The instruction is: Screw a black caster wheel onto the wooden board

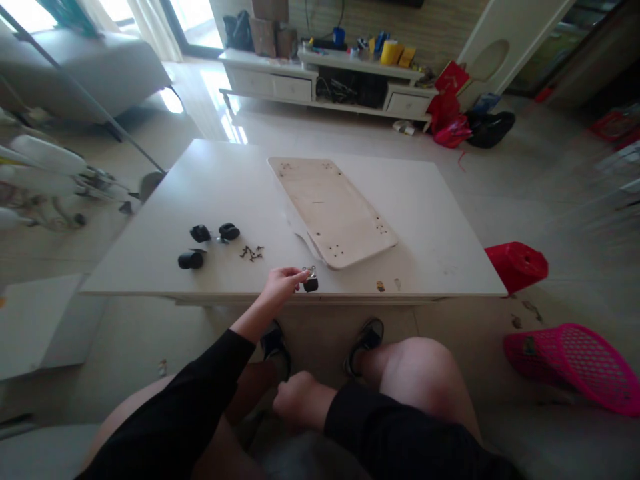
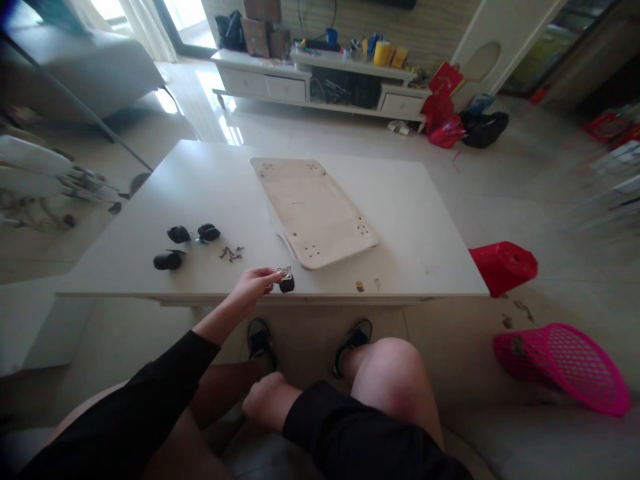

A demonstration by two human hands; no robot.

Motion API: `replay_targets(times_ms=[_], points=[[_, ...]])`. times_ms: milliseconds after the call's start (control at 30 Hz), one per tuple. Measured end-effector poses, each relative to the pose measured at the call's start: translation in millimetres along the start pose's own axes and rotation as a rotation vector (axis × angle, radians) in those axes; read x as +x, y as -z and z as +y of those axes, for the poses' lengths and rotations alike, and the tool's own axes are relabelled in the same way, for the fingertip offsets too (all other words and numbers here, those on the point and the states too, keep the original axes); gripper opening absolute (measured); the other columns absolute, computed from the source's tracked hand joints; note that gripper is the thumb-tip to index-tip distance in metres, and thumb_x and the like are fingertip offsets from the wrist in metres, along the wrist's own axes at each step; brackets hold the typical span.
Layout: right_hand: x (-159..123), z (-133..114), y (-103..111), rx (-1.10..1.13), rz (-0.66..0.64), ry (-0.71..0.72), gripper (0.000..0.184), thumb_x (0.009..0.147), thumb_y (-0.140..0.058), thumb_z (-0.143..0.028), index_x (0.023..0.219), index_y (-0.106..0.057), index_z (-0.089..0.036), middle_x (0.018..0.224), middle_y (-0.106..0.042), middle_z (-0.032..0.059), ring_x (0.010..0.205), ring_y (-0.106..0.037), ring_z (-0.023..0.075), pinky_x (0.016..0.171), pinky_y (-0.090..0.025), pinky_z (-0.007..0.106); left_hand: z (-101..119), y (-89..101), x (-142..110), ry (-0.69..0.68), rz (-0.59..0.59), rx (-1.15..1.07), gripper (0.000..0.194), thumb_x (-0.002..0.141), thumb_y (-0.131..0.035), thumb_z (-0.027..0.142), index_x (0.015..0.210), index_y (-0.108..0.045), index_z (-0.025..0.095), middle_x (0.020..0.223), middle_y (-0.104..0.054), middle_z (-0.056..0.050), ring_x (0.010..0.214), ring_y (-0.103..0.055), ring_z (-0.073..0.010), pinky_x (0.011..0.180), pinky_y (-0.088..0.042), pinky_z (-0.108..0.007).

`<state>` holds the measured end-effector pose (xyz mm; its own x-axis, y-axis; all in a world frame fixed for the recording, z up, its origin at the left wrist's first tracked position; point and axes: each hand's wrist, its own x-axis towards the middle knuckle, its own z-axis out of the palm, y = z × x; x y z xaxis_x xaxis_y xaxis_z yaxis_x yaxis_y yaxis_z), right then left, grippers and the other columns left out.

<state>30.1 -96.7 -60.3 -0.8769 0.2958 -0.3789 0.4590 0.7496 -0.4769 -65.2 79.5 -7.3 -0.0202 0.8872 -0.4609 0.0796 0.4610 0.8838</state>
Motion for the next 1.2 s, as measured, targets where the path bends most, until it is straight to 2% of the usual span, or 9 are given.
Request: replay_targets(times_ms=[167,267,367,467,600,733,833,967,1200], points=[[-21.6,36.4,69.2,0.079,-0.06,-0.125,0.038,0.078,-0.082,-0.035,0.111,-0.08,-0.015,0.109,-0.084,0.0136,0.079,-0.079,0.0255,0.054,-0.047,0.029,-0.1,6.2,7.2,-0.002,0.075,0.135,0.028,0.07,-0.086,0.041,0.062,-0.073,0.018,0.052,-0.057,0.0,0.05,-0.043,-0.0127,0.052,-0.029,-0.029],[-61.0,55.7,122.3,0.386,0.148,-0.25,0.031,0.074,-0.081,-0.029,0.103,-0.077,-0.018,0.098,-0.081,0.0062,0.083,-0.072,0.0193,0.068,-0.049,0.026,0.2,14.4,13.9,-0.005,0.086,0.136,0.027,0.069,-0.087,0.039,0.063,-0.072,0.018,0.052,-0.057,0.0,0.049,-0.045,-0.0128,0.05,-0.027,-0.029],[-102.5,76.3,166.5,0.7,0.466,-0.294,0.029,0.073,-0.081,-0.022,0.101,-0.075,-0.018,0.093,-0.075,-0.0006,0.082,-0.066,0.0121,0.075,-0.051,0.023,3.2,22.6,19.7,-0.031,0.101,0.105,0.027,0.068,-0.088,0.04,0.064,-0.073,0.018,0.052,-0.058,0.0,0.051,-0.047,-0.0134,0.051,-0.029,-0.028],[-120.0,102.2,194.9,0.914,0.977,-0.309,0.036,0.073,-0.088,-0.036,0.101,-0.073,-0.019,0.09,-0.072,-0.0015,0.081,-0.065,0.0116,0.073,-0.054,0.025,9.1,27.8,22.7,-0.092,0.129,0.074,0.028,0.066,-0.089,0.041,0.064,-0.073,0.018,0.053,-0.058,0.0,0.053,-0.048,-0.013,0.052,-0.031,-0.028],[-102.6,138.0,211.7,0.992,1.599,-0.271,0.046,0.075,-0.086,-0.054,0.102,-0.069,-0.02,0.087,-0.066,-0.0028,0.074,-0.062,0.0103,0.059,-0.053,0.022,19.8,26.7,19.7,-0.131,0.124,0.036,0.029,0.067,-0.09,0.041,0.066,-0.074,0.017,0.057,-0.061,-0.001,0.054,-0.048,-0.0127,0.053,-0.031,-0.029],[-78.8,155.4,212.4,0.879,1.954,-0.341,0.047,0.08,-0.079,-0.058,0.102,-0.06,-0.021,0.092,-0.061,-0.0026,0.075,-0.065,0.0095,0.06,-0.055,0.022,29.4,24.3,13.2,-0.141,0.136,0.026,0.026,0.071,-0.089,0.038,0.068,-0.073,0.017,0.059,-0.063,-0.002,0.055,-0.049,-0.0136,0.055,-0.033,-0.03],[-72.3,155.7,208.8,0.815,2.045,-0.38,0.046,0.082,-0.076,-0.059,0.102,-0.057,-0.022,0.094,-0.06,-0.0023,0.073,-0.064,0.0094,0.057,-0.055,0.022,32.9,26.8,12.7,-0.195,0.178,0.07,0.023,0.075,-0.086,0.035,0.068,-0.072,0.018,0.059,-0.064,-0.002,0.057,-0.053,-0.0147,0.059,-0.037,-0.03],[-74.1,150.7,204.3,0.774,1.994,-0.36,0.044,0.085,-0.076,-0.059,0.103,-0.057,-0.023,0.096,-0.061,-0.0013,0.076,-0.065,0.0102,0.061,-0.059,0.024,35.2,25.3,19.2,-0.211,0.221,0.105,0.021,0.078,-0.085,0.033,0.068,-0.074,0.018,0.06,-0.064,-0.002,0.059,-0.054,-0.0151,0.06,-0.038,-0.03],[-83.3,148.7,199.3,0.764,1.946,-0.36,0.047,0.083,-0.08,-0.058,0.105,-0.058,-0.022,0.101,-0.061,-0.0006,0.079,-0.065,0.0098,0.064,-0.061,0.025,36.6,5.8,25.4,-0.244,0.16,0.146,0.02,0.079,-0.085,0.029,0.066,-0.075,0.018,0.057,-0.062,-0.001,0.059,-0.054,-0.0146,0.061,-0.036,-0.03]])
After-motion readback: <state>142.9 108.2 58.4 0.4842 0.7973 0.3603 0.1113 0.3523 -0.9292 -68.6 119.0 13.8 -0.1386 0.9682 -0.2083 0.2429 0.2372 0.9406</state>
